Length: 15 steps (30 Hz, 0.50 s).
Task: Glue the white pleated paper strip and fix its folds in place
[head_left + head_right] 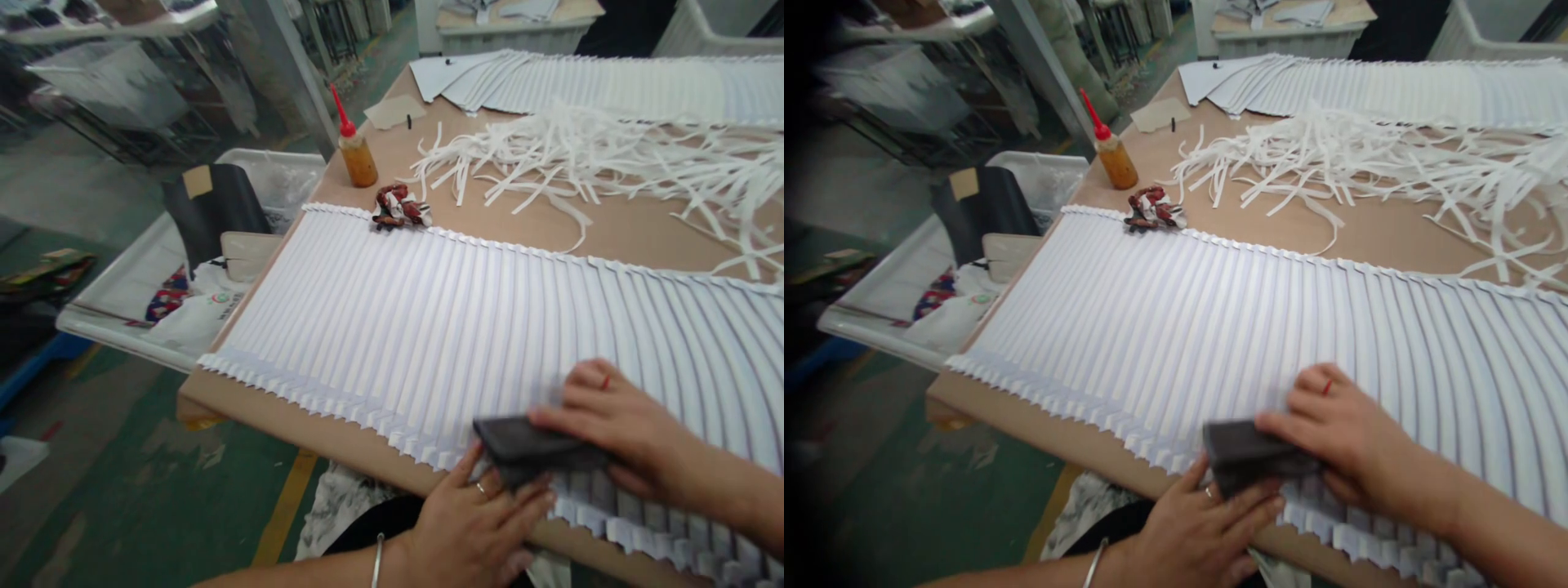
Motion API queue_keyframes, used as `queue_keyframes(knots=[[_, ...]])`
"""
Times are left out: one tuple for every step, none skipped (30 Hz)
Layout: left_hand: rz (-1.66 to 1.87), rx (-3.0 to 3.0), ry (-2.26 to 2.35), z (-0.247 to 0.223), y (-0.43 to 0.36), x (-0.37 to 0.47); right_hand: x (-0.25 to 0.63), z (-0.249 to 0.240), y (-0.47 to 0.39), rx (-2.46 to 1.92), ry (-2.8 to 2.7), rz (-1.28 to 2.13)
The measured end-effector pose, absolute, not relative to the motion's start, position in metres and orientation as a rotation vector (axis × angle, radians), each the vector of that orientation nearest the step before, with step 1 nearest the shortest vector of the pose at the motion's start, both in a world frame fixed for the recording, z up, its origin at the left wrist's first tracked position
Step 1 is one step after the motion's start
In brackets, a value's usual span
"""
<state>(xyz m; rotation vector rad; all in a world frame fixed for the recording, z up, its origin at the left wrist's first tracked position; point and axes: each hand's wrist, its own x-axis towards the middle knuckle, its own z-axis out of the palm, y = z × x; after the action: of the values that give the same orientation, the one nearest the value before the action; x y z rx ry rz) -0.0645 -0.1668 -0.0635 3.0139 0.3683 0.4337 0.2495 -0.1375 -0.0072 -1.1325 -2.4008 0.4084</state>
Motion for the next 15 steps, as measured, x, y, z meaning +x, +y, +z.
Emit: queue_keyframes(knots=[[0.385,3.027,0.375,-0.063,-0.165,-0.068,0.240,-0.012,-0.148,-1.102,-2.460,0.396],[0.357,3.048,0.360,-0.063,-0.163,-0.070,0.236,-0.018,-0.147,-1.112,-2.471,0.344],[0.353,3.077,0.333,-0.063,-0.161,-0.072,0.238,-0.024,-0.135,-1.172,-2.450,0.267],[0.356,3.107,0.308,-0.063,-0.160,-0.072,0.245,-0.031,-0.112,-1.281,-2.393,0.179],[0.362,3.131,0.300,-0.063,-0.159,-0.071,0.258,-0.037,-0.082,-1.390,-2.339,0.104],[0.375,3.149,0.301,-0.063,-0.158,-0.070,0.273,-0.041,-0.046,-1.487,-2.286,0.045],[0.402,3.160,0.305,-0.062,-0.158,-0.069,0.289,-0.044,-0.010,-1.558,-2.218,-0.004],[0.421,3.168,0.311,-0.061,-0.157,-0.068,0.303,-0.044,0.023,-1.614,-2.143,-0.025],[0.443,3.170,0.311,-0.061,-0.156,-0.068,0.313,-0.043,0.049,-1.655,-2.047,-0.013],[0.467,3.168,0.304,-0.059,-0.155,-0.069,0.318,-0.039,0.064,-1.653,-1.964,0.007],[0.503,3.161,0.302,-0.058,-0.155,-0.072,0.314,-0.034,0.068,-1.627,-1.903,0.025],[0.545,3.151,0.309,-0.057,-0.154,-0.076,0.304,-0.028,0.060,-1.578,-1.883,0.056],[0.570,3.139,0.333,-0.056,-0.153,-0.082,0.286,-0.022,0.041,-1.503,-1.908,0.084],[0.554,3.127,0.386,-0.056,-0.153,-0.089,0.263,-0.017,0.013,-1.421,-1.982,0.128],[0.518,3.107,0.456,-0.056,-0.153,-0.097,0.238,-0.014,-0.019,-1.308,-2.145,0.250]])
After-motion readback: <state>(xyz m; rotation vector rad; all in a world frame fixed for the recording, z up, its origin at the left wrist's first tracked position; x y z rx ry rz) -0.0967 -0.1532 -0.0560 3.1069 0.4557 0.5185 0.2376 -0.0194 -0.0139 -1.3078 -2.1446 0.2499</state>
